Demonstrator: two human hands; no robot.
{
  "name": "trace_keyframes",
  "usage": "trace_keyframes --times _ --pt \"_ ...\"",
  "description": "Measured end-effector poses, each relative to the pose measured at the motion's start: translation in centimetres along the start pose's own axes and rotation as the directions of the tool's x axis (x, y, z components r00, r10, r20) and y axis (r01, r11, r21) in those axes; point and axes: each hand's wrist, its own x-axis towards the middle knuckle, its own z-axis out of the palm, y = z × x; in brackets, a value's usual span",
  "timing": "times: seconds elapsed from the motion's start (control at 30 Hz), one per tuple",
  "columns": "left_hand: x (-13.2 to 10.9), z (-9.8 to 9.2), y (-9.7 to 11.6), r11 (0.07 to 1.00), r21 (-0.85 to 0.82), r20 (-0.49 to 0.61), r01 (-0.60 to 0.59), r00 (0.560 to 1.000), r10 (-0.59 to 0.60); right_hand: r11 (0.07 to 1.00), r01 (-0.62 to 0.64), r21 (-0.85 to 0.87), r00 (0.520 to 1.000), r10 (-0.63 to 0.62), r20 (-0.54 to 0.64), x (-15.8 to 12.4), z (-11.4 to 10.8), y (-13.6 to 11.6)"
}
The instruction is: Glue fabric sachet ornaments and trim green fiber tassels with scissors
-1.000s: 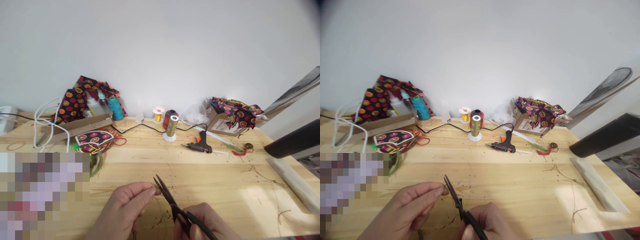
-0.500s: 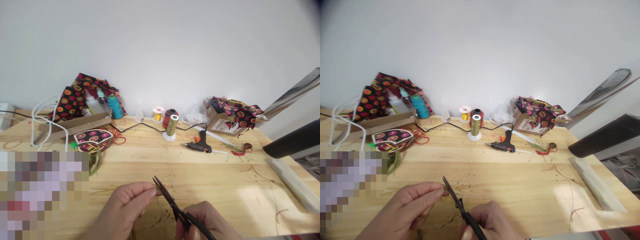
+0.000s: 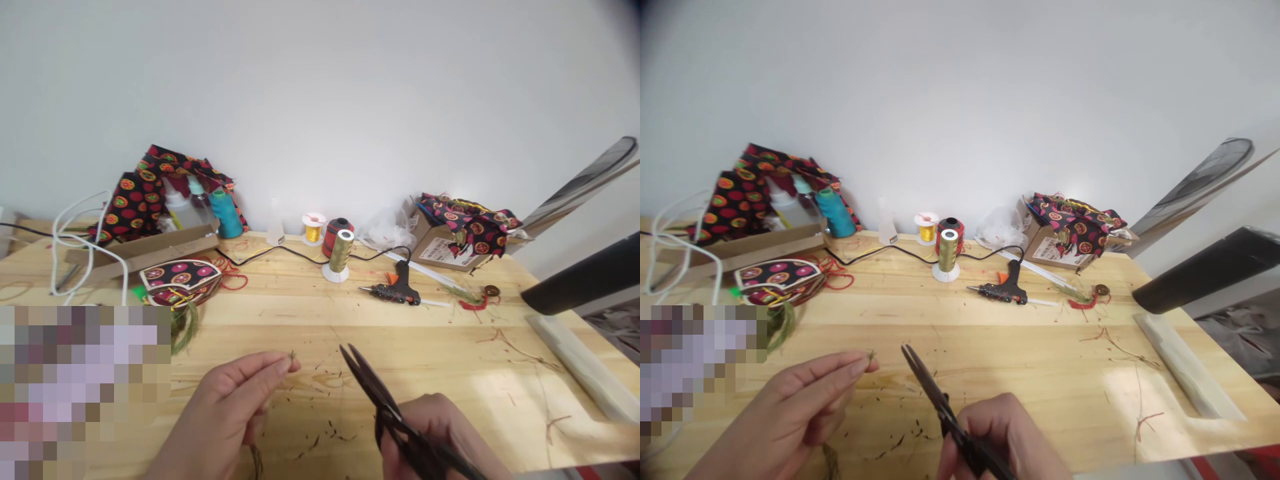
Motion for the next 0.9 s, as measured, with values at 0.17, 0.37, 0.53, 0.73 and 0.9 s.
trace_keyframes --times 0.17,0.37,0.53,0.73,0.9 --pt "0.6 -0.6 -0.9 0.998 -0.062 0.025 0.005 1.0 -0.004 0.972 -0.05 -0.23 0.998 0.041 -0.045 -0.4 -1.6 0.0" --pt "0.7 -0.3 -0.7 0.997 -0.074 0.001 0.008 1.0 -0.008 0.824 -0.103 -0.557 0.933 -0.114 -0.341 -3.1 -2.8 -1.5" --pt "0.7 -0.5 -0.8 0.993 -0.112 0.019 0.024 1.0 -0.022 0.473 -0.426 -0.771 0.771 -0.257 -0.583 -4.2 -6.6 -0.3" --pt "0.7 -0.1 -1.1 0.994 -0.107 0.028 0.026 0.999 -0.023 0.292 -0.488 -0.823 0.711 -0.413 -0.569 -4.3 -10.2 2.5" --pt "0.4 0.5 -0.8 0.993 -0.114 0.018 0.018 1.0 -0.016 0.324 -0.059 -0.944 0.717 -0.645 -0.266 -1.9 -3.7 1.3"
